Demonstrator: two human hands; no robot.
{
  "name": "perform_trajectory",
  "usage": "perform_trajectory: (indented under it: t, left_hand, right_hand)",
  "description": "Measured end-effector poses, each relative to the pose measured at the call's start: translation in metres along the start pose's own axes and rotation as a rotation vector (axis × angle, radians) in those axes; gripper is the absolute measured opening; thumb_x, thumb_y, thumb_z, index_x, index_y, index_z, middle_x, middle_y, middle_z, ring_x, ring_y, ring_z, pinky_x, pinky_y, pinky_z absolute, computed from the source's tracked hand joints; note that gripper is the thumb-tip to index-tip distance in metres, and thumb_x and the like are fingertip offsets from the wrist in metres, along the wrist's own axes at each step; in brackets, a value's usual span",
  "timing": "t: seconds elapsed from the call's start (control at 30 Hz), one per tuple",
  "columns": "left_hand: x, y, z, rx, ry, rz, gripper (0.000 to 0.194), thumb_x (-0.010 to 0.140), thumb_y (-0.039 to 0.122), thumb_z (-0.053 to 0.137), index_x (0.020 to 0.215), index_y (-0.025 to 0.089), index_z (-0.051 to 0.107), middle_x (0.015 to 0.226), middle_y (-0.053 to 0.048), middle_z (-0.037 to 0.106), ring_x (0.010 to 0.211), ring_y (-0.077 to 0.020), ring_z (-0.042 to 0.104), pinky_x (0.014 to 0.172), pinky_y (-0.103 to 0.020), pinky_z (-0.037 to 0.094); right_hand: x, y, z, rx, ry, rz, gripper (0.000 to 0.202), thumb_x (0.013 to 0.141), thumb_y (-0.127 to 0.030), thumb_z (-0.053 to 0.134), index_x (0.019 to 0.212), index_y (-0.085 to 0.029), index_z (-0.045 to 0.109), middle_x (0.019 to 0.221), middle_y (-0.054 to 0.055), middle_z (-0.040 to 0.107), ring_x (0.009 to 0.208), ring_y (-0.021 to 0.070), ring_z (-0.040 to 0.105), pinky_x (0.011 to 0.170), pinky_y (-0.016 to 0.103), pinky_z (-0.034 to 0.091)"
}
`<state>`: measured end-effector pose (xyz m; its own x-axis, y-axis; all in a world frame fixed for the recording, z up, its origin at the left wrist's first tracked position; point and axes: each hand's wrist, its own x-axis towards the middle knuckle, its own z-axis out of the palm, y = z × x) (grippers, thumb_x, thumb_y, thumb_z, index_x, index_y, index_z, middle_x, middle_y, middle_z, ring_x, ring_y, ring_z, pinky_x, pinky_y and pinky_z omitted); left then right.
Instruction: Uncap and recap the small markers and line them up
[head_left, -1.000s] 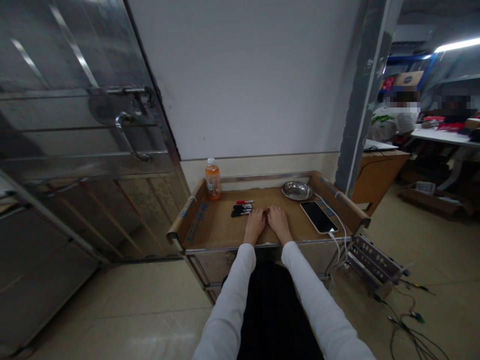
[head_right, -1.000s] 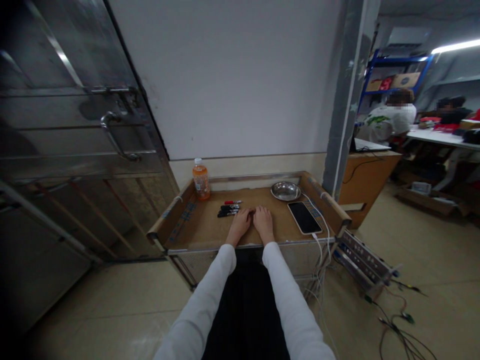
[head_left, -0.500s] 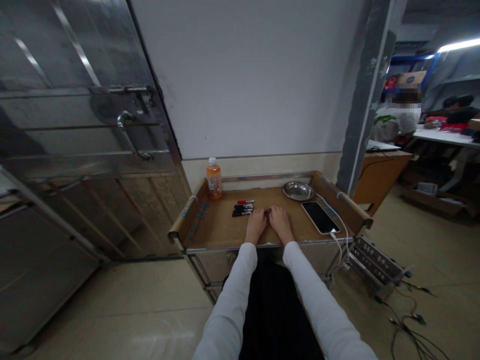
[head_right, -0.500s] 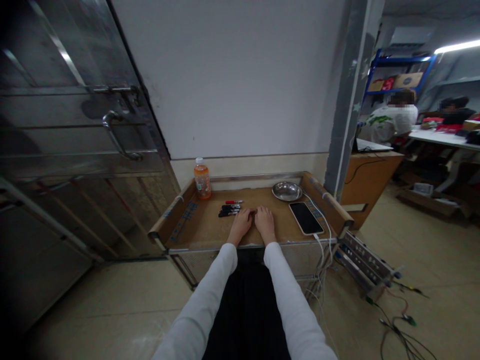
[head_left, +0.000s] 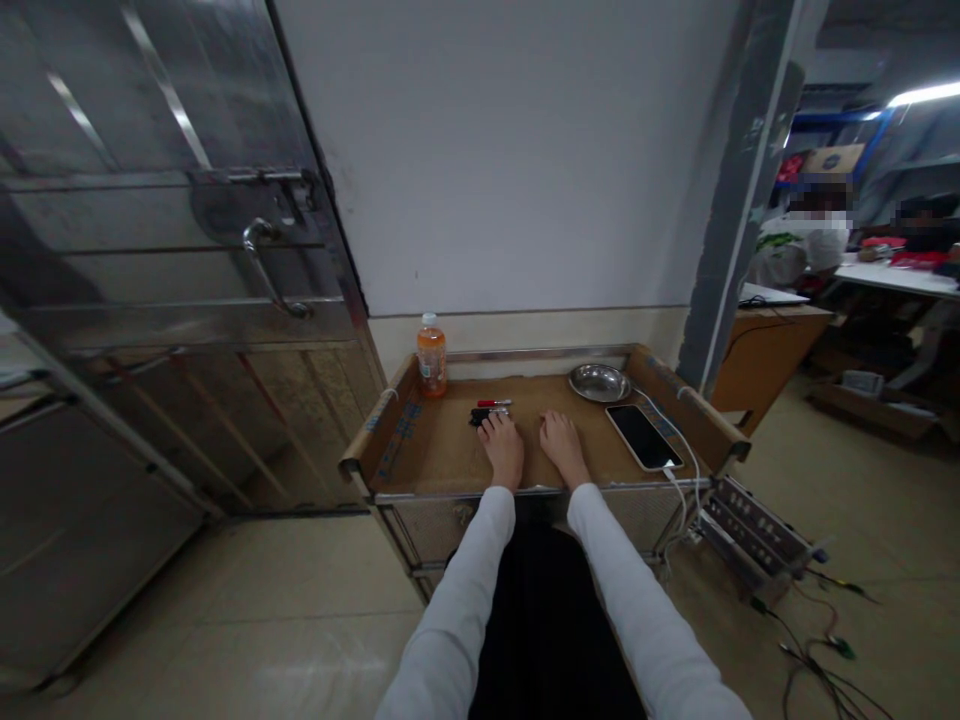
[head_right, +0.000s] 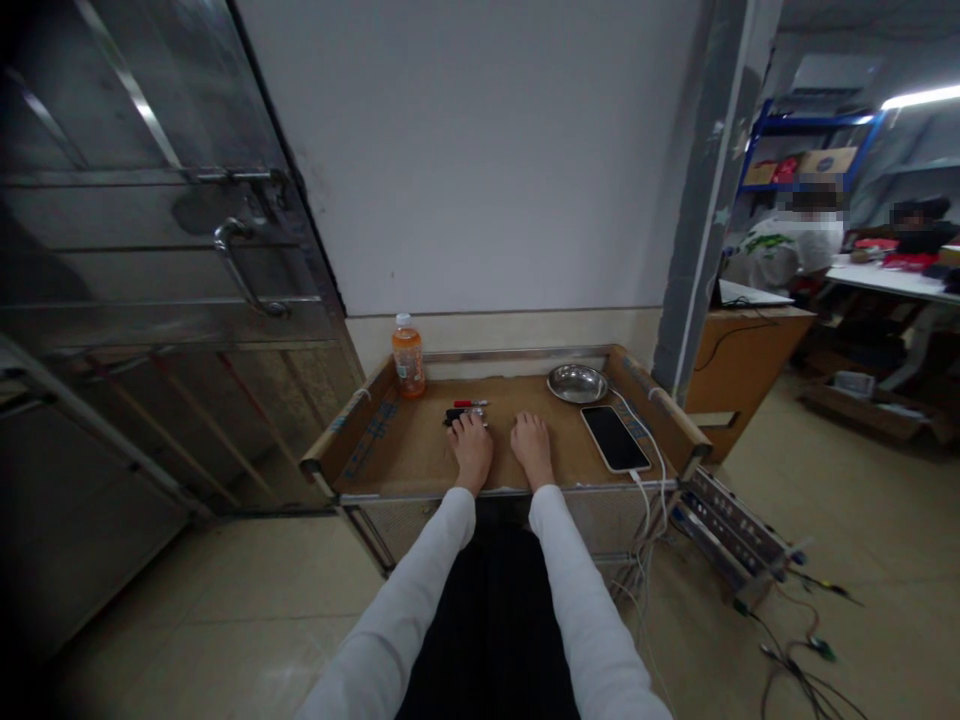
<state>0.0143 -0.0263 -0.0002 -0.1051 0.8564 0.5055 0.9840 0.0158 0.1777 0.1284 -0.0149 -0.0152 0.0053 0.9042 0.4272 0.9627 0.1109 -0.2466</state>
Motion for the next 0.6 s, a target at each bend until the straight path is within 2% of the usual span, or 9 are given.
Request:
perform_trajectory:
  t: [0.17, 0.27, 0.37, 0.5, 0.6]
  left_hand:
    - [0.007, 0.002, 0.008, -0.119, -0.063, 0.314, 0.025, 0.088, 0.01, 0.036, 0.103, 0.01, 0.055, 0.101, -0.016, 0.061, 0.101, -0.0268, 0.056, 0.091, -0.041, 0.043]
    - [0.013, 0.003, 0.013, -0.209, -0.08, 0.426, 0.024, 0.085, 0.006, 0.038, 0.103, 0.01, 0.054, 0.102, -0.014, 0.061, 0.1, -0.0245, 0.057, 0.091, -0.039, 0.044]
    - [0.016, 0.003, 0.016, -0.32, -0.047, 0.409, 0.026, 0.085, 0.007, 0.039, 0.107, 0.009, 0.052, 0.104, -0.015, 0.06, 0.102, -0.0239, 0.058, 0.091, -0.037, 0.046]
    - [0.016, 0.0, 0.021, -0.45, 0.119, 0.276, 0.044, 0.083, 0.006, 0.037, 0.127, 0.007, 0.041, 0.126, -0.02, 0.05, 0.123, -0.0267, 0.048, 0.101, -0.042, 0.042]
    - [0.017, -0.002, 0.027, -0.55, 0.125, 0.311, 0.058, 0.08, 0.005, 0.036, 0.137, 0.008, 0.029, 0.136, -0.021, 0.044, 0.132, -0.0271, 0.039, 0.107, -0.046, 0.039]
  right_hand:
    - [0.002, -0.002, -0.004, 0.041, -0.037, -0.14, 0.029, 0.088, -0.016, 0.043, 0.112, -0.017, 0.059, 0.113, 0.01, 0.061, 0.104, 0.0213, 0.049, 0.089, 0.031, 0.034]
    - [0.003, 0.0, -0.003, 0.008, -0.04, -0.118, 0.023, 0.089, -0.019, 0.045, 0.104, -0.016, 0.062, 0.108, 0.011, 0.061, 0.1, 0.0225, 0.049, 0.086, 0.032, 0.035]
    - [0.005, 0.004, 0.0, -0.025, 0.016, -0.087, 0.021, 0.091, -0.019, 0.043, 0.097, -0.016, 0.063, 0.104, 0.011, 0.062, 0.097, 0.0223, 0.05, 0.084, 0.032, 0.035]
    - [0.006, 0.008, 0.0, -0.003, 0.139, -0.01, 0.024, 0.093, -0.018, 0.039, 0.101, -0.014, 0.062, 0.1, 0.011, 0.063, 0.095, 0.0216, 0.051, 0.084, 0.031, 0.035]
    - [0.006, 0.008, 0.0, 0.024, 0.155, 0.0, 0.025, 0.094, -0.018, 0.038, 0.104, -0.015, 0.06, 0.099, 0.011, 0.064, 0.094, 0.0216, 0.052, 0.084, 0.031, 0.035]
